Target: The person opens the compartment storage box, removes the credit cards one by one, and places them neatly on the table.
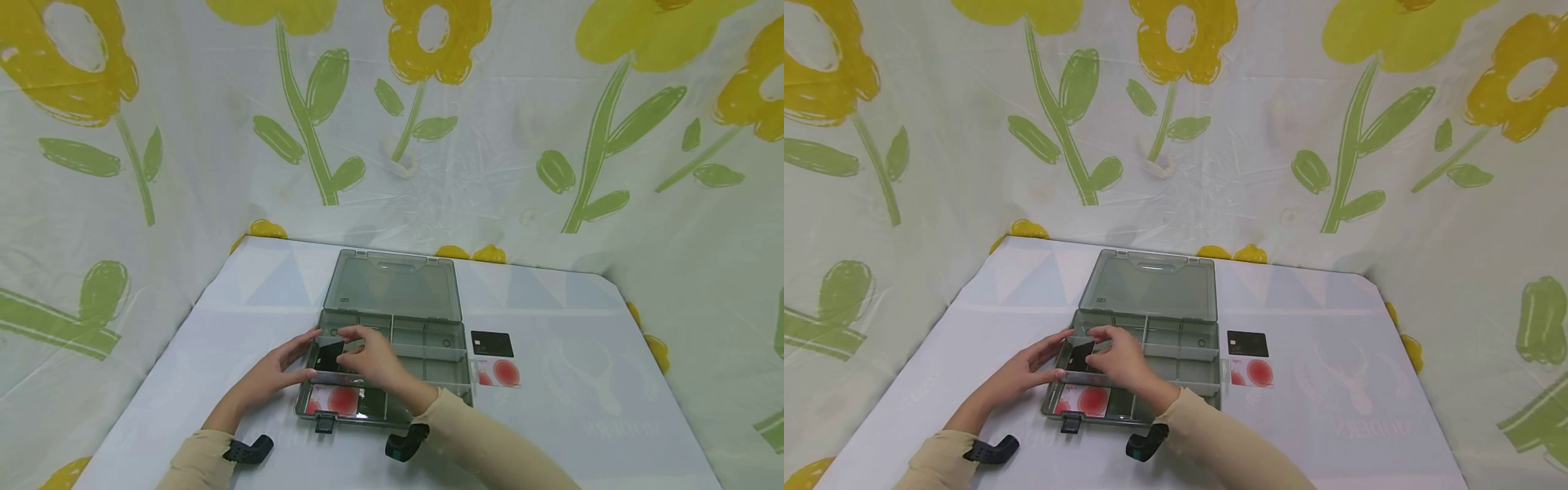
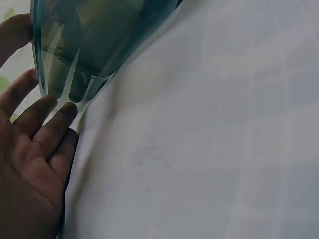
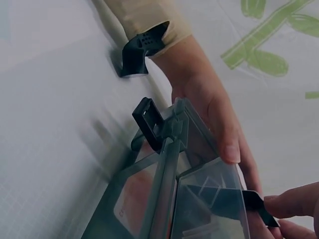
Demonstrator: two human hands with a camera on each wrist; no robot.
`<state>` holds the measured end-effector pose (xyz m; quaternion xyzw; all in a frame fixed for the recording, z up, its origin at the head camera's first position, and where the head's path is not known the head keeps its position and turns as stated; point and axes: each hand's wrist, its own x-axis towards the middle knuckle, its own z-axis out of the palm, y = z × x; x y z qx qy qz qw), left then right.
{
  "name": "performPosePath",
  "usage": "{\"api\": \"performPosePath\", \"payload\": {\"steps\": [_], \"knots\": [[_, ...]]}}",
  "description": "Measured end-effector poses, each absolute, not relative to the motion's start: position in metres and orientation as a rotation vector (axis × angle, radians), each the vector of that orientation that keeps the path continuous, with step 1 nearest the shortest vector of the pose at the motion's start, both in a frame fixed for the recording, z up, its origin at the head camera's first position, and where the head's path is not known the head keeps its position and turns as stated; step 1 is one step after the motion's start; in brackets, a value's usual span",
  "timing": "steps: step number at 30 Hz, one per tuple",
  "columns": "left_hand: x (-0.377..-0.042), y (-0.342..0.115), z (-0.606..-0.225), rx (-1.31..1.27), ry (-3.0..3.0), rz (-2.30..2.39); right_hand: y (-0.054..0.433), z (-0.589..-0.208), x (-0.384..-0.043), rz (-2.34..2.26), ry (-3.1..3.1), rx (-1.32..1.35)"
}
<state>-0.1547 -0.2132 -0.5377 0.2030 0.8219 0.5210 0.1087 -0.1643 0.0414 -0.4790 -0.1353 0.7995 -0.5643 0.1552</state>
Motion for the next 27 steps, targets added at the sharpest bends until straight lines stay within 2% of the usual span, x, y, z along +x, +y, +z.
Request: {"api": "performPosePath", "payload": {"steps": [27], "knots": [[-0.1557,-0.2138,-0.5379,0.586,2.388,1.548,0.0387,-0.4847,-0.1662,-1.534,2.315,-0.338]]}}
